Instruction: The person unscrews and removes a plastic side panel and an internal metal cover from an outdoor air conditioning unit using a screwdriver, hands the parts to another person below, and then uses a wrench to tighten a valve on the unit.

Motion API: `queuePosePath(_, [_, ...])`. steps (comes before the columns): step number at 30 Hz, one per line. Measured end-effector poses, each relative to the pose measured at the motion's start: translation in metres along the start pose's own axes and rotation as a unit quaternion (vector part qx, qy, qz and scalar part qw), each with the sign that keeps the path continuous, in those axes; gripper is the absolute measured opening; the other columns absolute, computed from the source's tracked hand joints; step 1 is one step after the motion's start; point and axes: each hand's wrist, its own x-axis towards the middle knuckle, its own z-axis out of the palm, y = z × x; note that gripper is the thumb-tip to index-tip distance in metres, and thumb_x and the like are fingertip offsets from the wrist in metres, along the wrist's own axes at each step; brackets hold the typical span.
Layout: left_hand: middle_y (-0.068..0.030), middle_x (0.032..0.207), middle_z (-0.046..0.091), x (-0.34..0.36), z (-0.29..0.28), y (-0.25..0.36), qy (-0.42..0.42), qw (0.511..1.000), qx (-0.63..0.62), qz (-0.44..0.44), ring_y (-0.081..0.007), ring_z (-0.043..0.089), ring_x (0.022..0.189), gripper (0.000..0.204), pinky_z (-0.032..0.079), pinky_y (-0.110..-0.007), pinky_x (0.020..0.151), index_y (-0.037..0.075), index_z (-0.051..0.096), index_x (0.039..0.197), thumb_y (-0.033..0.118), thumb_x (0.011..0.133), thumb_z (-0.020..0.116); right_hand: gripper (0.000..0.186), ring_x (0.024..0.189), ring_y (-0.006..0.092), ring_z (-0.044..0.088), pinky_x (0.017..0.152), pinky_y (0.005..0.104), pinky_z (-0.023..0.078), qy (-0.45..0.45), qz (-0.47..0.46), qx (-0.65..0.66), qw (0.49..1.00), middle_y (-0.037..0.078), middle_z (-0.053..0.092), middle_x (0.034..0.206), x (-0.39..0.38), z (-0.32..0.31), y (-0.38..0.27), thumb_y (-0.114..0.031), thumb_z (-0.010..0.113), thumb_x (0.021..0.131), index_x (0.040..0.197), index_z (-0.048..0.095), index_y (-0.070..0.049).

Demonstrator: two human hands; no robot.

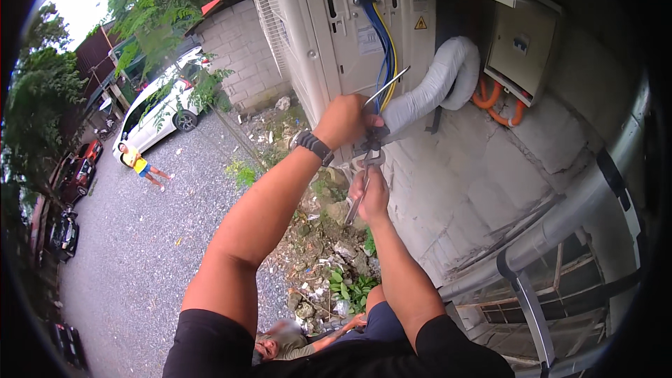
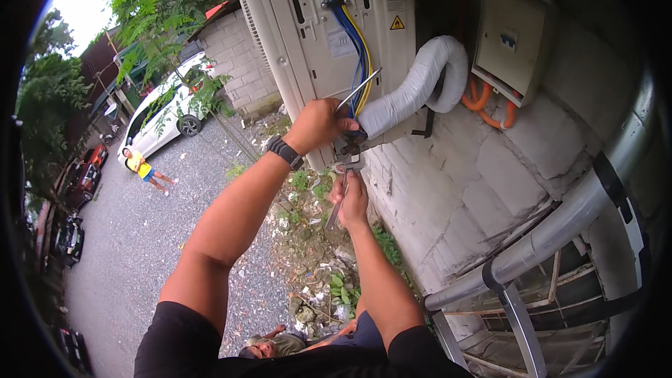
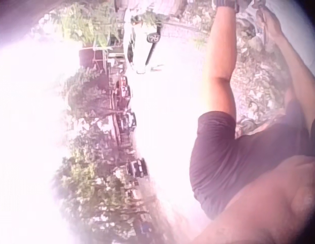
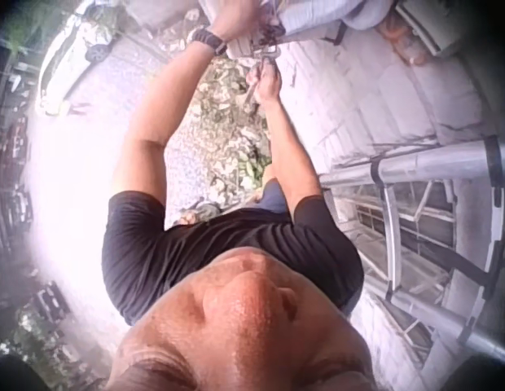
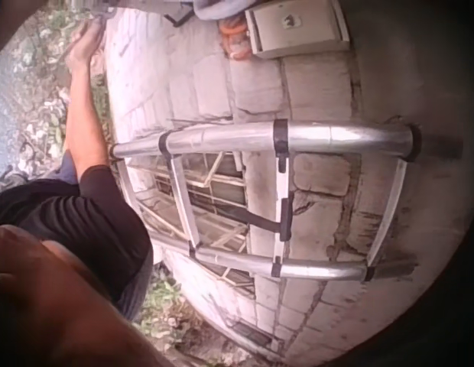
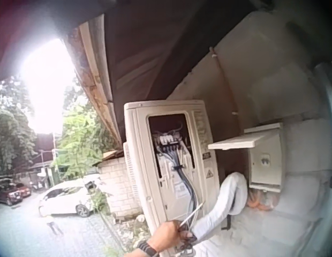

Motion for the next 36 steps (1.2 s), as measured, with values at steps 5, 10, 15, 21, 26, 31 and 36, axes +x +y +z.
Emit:
queuePosePath(5, [-0.0207, 0.079, 0.067, 0.001, -0.001, 0.000, 0.006, 0.999, 0.010, 0.034, -0.0378, 0.066, 0.074, 0.040, 0.051, -0.044, 0.070, 0.000, 0.071, 0.094, 0.034, 0.079, 0.086, 0.031, 0.052, 0.0099, 0.037, 0.051, 0.0283, 0.033, 0.040, 0.006, 0.130, 0.991, 0.000, 0.043, 0.065, 0.008, 0.024, 0.016, -0.031, 0.044, 0.107, 0.116, 0.057, -0.004])
queuePosePath(10, [-0.0203, 0.073, 0.064, -0.003, -0.003, 0.000, 0.013, 1.000, -0.012, 0.006, -0.0359, 0.062, 0.068, 0.040, 0.049, -0.043, 0.067, 0.000, 0.068, 0.089, 0.035, 0.079, 0.086, 0.040, 0.051, 0.0096, 0.037, 0.051, 0.0272, 0.032, 0.016, -0.041, 0.063, 0.997, -0.001, 0.041, 0.062, 0.021, 0.008, 0.021, -0.041, 0.045, 0.107, 0.115, 0.057, -0.004])
queuePosePath(15, [-0.0195, 0.071, 0.063, 0.001, 0.002, 0.000, 0.006, 1.000, 0.014, 0.014, -0.0352, 0.061, 0.067, 0.041, 0.050, -0.042, 0.068, 0.000, 0.068, 0.088, 0.035, 0.079, 0.086, 0.041, 0.047, 0.0094, 0.035, 0.047, 0.0278, 0.031, 0.034, -0.067, -0.001, 0.997, -0.001, 0.042, 0.059, 0.031, -0.003, 0.022, -0.043, 0.046, 0.106, 0.109, 0.057, -0.004])
queuePosePath(21, [-0.0193, 0.073, 0.065, 0.001, 0.001, -0.003, 0.009, 1.000, -0.001, 0.015, -0.0345, 0.063, 0.068, 0.041, 0.050, -0.042, 0.068, 0.000, 0.067, 0.089, 0.035, 0.079, 0.086, 0.037, 0.049, 0.0094, 0.038, 0.047, 0.0263, 0.033, -0.008, -0.089, 0.024, 0.996, 0.000, 0.043, 0.062, 0.030, -0.009, 0.020, -0.039, 0.049, 0.106, 0.107, 0.056, -0.003])
queuePosePath(26, [-0.0194, 0.074, 0.065, 0.002, 0.000, -0.001, 0.012, 1.000, -0.004, 0.022, -0.0340, 0.064, 0.069, 0.041, 0.050, -0.042, 0.069, 0.000, 0.067, 0.089, 0.035, 0.079, 0.086, 0.041, 0.049, 0.0097, 0.038, 0.047, 0.0266, 0.032, 0.000, -0.098, -0.030, 0.995, 0.001, 0.044, 0.062, 0.030, -0.010, 0.014, -0.042, 0.049, 0.106, 0.107, 0.056, -0.002])
queuePosePath(31, [-0.0193, 0.074, 0.065, 0.002, 0.000, -0.001, 0.003, 1.000, 0.009, 0.021, -0.0358, 0.065, 0.070, 0.041, 0.051, -0.042, 0.069, 0.000, 0.066, 0.089, 0.034, 0.079, 0.086, 0.040, 0.050, 0.0095, 0.038, 0.048, 0.0262, 0.032, -0.006, -0.096, -0.012, 0.995, 0.000, 0.042, 0.062, 0.031, -0.014, 0.018, -0.042, 0.048, 0.107, 0.107, 0.055, -0.002])
queuePosePath(36, [-0.0195, 0.074, 0.065, 0.003, 0.002, 0.001, 0.007, 1.000, 0.010, 0.019, -0.0365, 0.065, 0.070, 0.040, 0.051, -0.042, 0.068, 0.000, 0.066, 0.090, 0.033, 0.079, 0.086, 0.037, 0.049, 0.0076, 0.035, 0.047, 0.0252, 0.030, 0.001, -0.102, -0.034, 0.994, -0.003, 0.041, 0.064, 0.037, -0.013, 0.017, -0.043, 0.049, 0.108, 0.101, 0.051, -0.007])
